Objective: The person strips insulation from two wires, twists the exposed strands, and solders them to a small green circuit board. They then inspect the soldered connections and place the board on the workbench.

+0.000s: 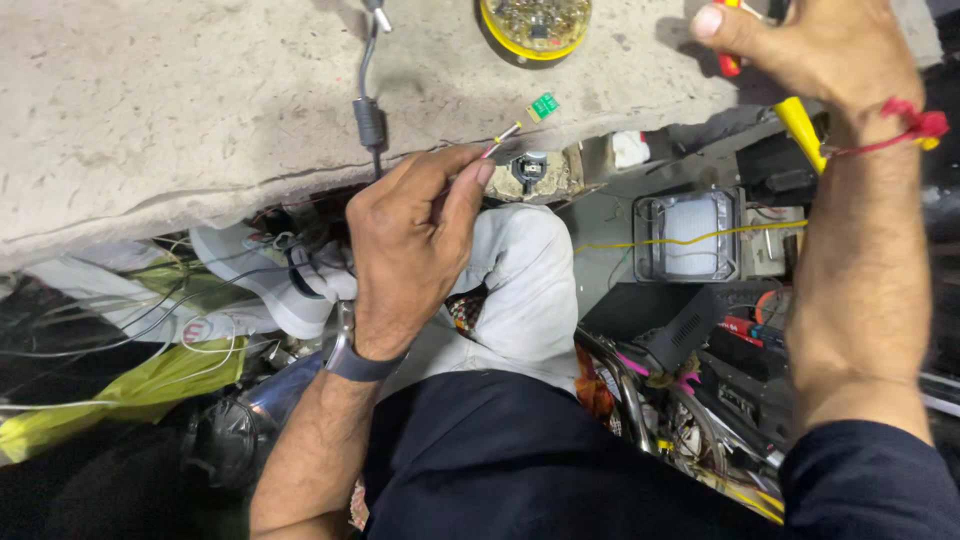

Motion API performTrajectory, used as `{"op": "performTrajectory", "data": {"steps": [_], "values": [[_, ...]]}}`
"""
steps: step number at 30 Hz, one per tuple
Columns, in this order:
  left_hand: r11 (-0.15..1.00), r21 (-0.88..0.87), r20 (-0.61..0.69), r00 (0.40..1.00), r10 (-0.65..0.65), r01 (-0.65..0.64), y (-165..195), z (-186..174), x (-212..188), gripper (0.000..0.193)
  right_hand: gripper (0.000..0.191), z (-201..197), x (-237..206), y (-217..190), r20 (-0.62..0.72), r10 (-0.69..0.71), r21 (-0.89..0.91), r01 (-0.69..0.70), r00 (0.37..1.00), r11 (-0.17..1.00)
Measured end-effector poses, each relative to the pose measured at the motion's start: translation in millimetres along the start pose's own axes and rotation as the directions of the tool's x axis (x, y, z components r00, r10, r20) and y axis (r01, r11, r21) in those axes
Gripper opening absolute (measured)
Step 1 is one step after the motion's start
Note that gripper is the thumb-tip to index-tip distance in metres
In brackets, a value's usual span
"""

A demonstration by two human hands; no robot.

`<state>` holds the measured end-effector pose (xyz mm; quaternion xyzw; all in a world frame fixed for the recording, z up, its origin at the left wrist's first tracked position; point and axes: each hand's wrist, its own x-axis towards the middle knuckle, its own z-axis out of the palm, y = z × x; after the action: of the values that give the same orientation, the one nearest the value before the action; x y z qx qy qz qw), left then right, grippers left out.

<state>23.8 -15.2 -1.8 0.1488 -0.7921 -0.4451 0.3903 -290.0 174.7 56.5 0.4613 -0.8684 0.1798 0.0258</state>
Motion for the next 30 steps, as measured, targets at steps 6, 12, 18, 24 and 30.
{"op": "performTrajectory", "data": {"steps": [6, 12, 18, 24, 30], "values": [[1.000, 0.003, -0.037, 0.999, -0.019, 0.019, -2.9, 10.2, 1.1, 0.013, 0.041, 11.8, -4.0, 42.4, -0.133, -0.182, -0.072, 0.173, 0.974, 0.982], [1.000, -0.011, -0.064, 0.998, 0.018, -0.019, -7.0, 16.6, -5.2, 0.013, 0.031, 29.0, -66.3, -4.9, -0.449, -0.061, 0.348, 0.237, 0.892, 0.907], [0.995, -0.091, -0.052, 0.998, 0.027, -0.032, -6.3, 22.2, -12.9, 0.013, 0.075, 72.1, -153.6, -109.5, 0.306, -0.001, 0.876, -0.281, 0.952, 0.391], [0.990, -0.135, 0.032, 0.999, -0.027, 0.031, -0.1, 25.9, -22.5, 0.013, 0.068, 98.5, -140.9, -117.0, 0.445, -0.113, 0.811, -0.346, 0.888, 0.471], [0.994, -0.109, 0.047, 0.999, 0.001, 0.004, -1.0, 27.6, -29.3, 0.012, 0.068, 96.3, -135.7, -125.2, 0.468, -0.117, 0.805, -0.368, 0.876, 0.465]]}}
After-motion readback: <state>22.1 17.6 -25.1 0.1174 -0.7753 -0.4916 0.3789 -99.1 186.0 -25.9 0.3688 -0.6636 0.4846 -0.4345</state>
